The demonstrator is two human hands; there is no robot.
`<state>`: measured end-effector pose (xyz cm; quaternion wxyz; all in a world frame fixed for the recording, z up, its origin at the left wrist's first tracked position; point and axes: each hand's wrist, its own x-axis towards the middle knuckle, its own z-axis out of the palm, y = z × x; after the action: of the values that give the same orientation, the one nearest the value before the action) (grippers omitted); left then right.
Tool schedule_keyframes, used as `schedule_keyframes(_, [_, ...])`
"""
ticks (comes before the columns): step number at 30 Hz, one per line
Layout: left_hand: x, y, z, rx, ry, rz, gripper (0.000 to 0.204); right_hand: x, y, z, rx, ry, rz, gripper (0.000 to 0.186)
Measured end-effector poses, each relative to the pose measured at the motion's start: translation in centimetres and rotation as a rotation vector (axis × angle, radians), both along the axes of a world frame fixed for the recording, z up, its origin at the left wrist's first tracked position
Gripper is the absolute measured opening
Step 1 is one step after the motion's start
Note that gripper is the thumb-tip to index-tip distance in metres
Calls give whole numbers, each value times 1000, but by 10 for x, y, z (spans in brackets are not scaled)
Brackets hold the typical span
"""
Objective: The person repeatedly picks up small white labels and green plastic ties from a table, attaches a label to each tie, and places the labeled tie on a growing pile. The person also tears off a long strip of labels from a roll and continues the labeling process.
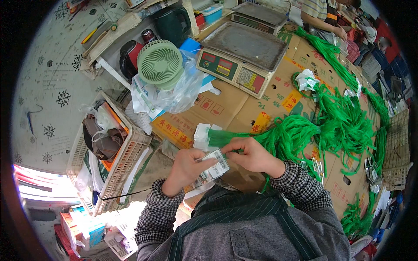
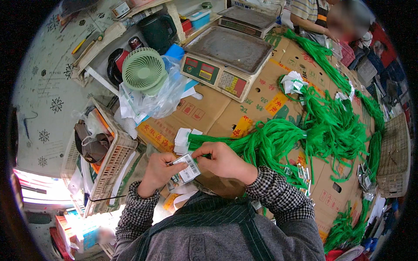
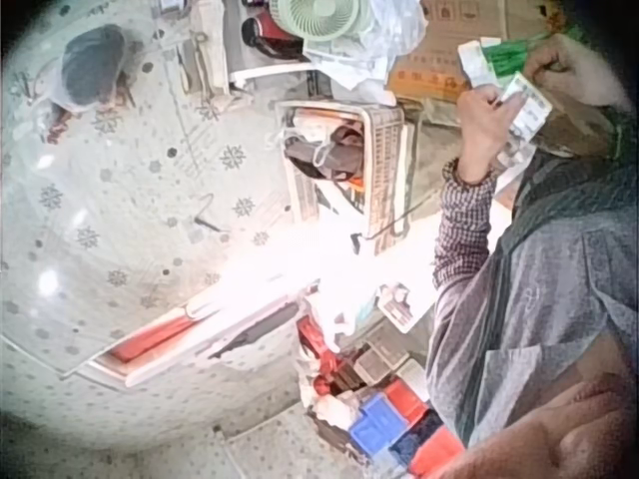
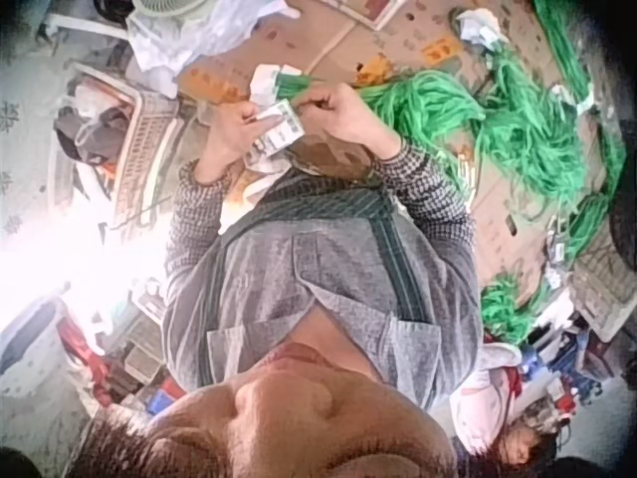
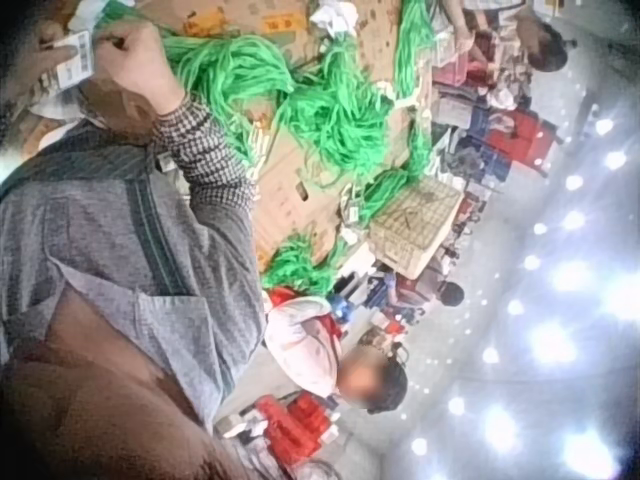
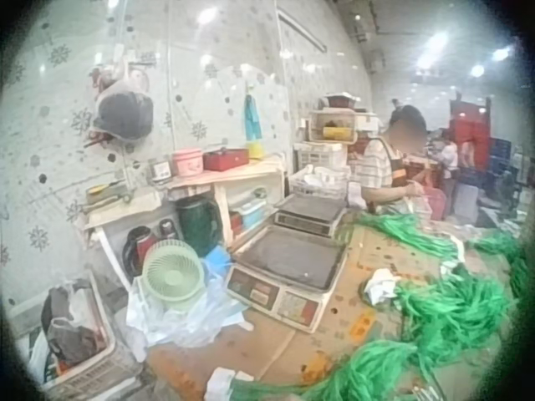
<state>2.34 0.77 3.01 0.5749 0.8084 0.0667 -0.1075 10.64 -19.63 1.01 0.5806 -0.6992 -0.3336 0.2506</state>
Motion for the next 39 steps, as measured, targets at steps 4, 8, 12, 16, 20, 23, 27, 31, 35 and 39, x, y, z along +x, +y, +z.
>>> schedule_keyframes(4, [2,2,-2,31,19,-18,19,0,1,-3,25,17,3,16])
schedule_keyframes(8, [2,3,-7,27,21,-10,20,-2,3,-5,60,89,19,16])
schedule_keyframes(12, [4,6,-11,109,-6,-78,19,2,4,-14,-23,304,135,18])
schedule_keyframes(16, [-8,29,-4,43,32,-73,23,33,-24,-17,-60,610,76,16])
schedule_keyframes(20, [-28,70,-23,-285,136,231,24,32,-32,-13,3,579,-37,14])
schedule_keyframes(23, [-41,51,-13,-716,-69,218,23,18,-21,-7,-2,393,-163,13])
schedule_keyframes(27, [-38,12,-1,-219,-72,-119,21,-3,-9,6,-15,127,-216,13])
schedule_keyframes(31, [-34,-12,3,-291,-36,24,23,-13,-7,11,2,75,-170,14])
schedule_keyframes(35, [-31,-16,-1,-223,-51,20,34,-15,-11,12,1,148,-108,15])
schedule_keyframes(39, [-33,-19,-7,-264,-94,50,36,-14,-12,10,38,229,-61,15])
